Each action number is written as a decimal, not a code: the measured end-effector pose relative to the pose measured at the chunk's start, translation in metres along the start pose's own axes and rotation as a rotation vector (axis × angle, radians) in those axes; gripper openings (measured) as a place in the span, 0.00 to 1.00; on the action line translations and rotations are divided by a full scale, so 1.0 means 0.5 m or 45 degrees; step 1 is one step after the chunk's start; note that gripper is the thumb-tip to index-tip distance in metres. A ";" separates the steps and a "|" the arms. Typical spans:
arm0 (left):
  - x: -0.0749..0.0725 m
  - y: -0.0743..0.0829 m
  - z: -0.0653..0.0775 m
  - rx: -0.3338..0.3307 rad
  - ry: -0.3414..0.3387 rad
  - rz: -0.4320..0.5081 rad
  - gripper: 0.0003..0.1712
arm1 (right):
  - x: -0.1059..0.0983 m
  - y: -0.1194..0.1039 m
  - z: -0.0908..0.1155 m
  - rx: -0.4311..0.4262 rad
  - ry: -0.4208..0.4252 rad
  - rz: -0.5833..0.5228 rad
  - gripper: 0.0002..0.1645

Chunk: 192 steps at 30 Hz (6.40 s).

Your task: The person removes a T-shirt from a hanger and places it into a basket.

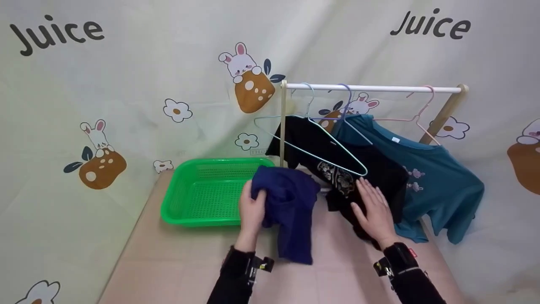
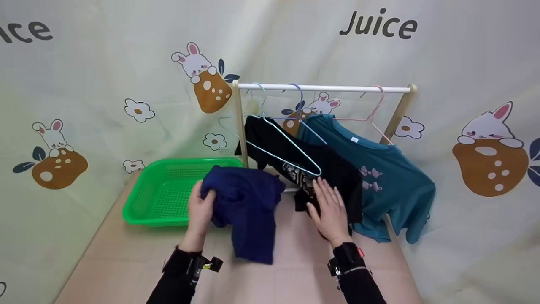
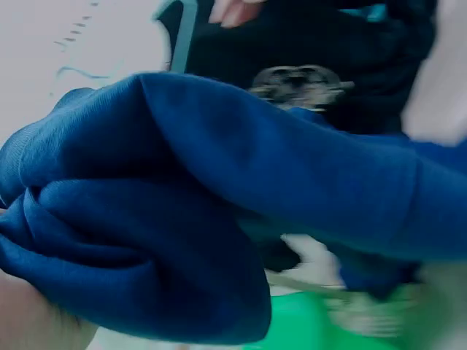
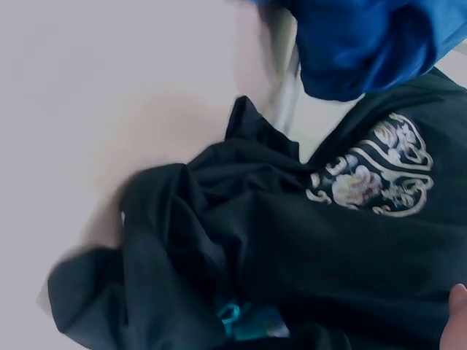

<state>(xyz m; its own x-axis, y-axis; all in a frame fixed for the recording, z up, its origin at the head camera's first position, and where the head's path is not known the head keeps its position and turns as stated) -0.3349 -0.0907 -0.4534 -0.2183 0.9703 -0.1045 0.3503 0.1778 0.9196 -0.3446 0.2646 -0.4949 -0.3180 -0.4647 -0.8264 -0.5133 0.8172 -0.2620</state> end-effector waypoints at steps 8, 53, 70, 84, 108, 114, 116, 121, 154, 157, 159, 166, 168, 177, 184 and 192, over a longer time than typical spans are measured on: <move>-0.117 0.147 -0.074 0.206 0.178 0.051 0.17 | -0.056 0.015 -0.003 0.025 0.048 -0.046 0.39; -0.162 -0.153 -0.094 -0.231 -0.319 -0.761 0.34 | -0.204 0.049 -0.192 0.150 0.041 -0.195 0.34; -0.029 -0.151 0.068 0.224 -0.336 -1.061 0.47 | -0.154 0.039 -0.302 0.327 -0.269 -0.224 0.32; 0.083 -0.127 0.138 0.311 -0.558 -1.073 0.50 | -0.150 0.030 -0.349 0.452 -0.277 -0.284 0.16; 0.188 -0.140 0.160 0.332 -0.668 -1.112 0.50 | -0.223 0.091 -0.230 0.403 -0.058 -0.300 0.14; 0.193 -0.144 0.161 0.323 -0.660 -1.103 0.50 | -0.169 0.122 -0.170 0.431 -0.131 -0.320 0.13; 0.193 -0.143 0.162 0.343 -0.639 -1.100 0.50 | -0.153 0.133 -0.149 0.452 -0.149 -0.325 0.13; 0.191 -0.136 0.161 0.396 -0.593 -1.103 0.50 | -0.116 0.163 -0.090 0.488 -0.146 -0.339 0.12; 0.217 -0.098 0.141 0.470 -0.578 -1.100 0.48 | 0.014 0.067 0.054 -0.107 0.002 -0.353 0.15; 0.223 -0.097 0.138 0.477 -0.579 -1.125 0.45 | 0.015 0.043 0.047 -0.176 0.006 -0.346 0.16; 0.222 -0.097 0.136 0.485 -0.561 -1.134 0.43 | 0.012 0.027 0.041 -0.220 0.012 -0.349 0.17; 0.204 -0.078 0.136 0.645 -0.398 -1.099 0.30 | -0.007 -0.010 0.026 -0.316 0.059 -0.434 0.20; 0.193 -0.067 0.138 0.718 -0.333 -1.062 0.22 | -0.008 -0.015 0.023 -0.328 0.055 -0.449 0.20; 0.136 -0.037 0.117 0.770 -0.200 -0.903 0.06 | -0.007 -0.003 0.014 -0.212 0.029 -0.481 0.17; 0.080 -0.027 0.090 0.702 -0.145 -0.777 0.07 | -0.020 0.023 0.013 -0.106 0.050 -0.505 0.15; 0.049 -0.034 0.068 0.557 -0.080 -0.686 0.05 | -0.030 0.031 0.008 -0.037 0.063 -0.539 0.14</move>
<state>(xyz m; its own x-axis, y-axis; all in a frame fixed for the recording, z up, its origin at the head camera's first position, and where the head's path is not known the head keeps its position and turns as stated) -0.3155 -0.0645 -0.4845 -0.4160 0.7335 -0.5376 0.5454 0.6743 0.4979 -0.3448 0.2857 -0.4883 -0.1116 -0.7737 -0.6237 -0.6289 0.5409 -0.5585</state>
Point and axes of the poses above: each hand's wrist, its own z-axis away from the middle knuckle, its own x-axis out of the palm, y = z × x, the point moved 10 cm from there along -z, towards the middle knuckle, and after that the axes turned 12 degrees about -y, right-handed, at the moved point
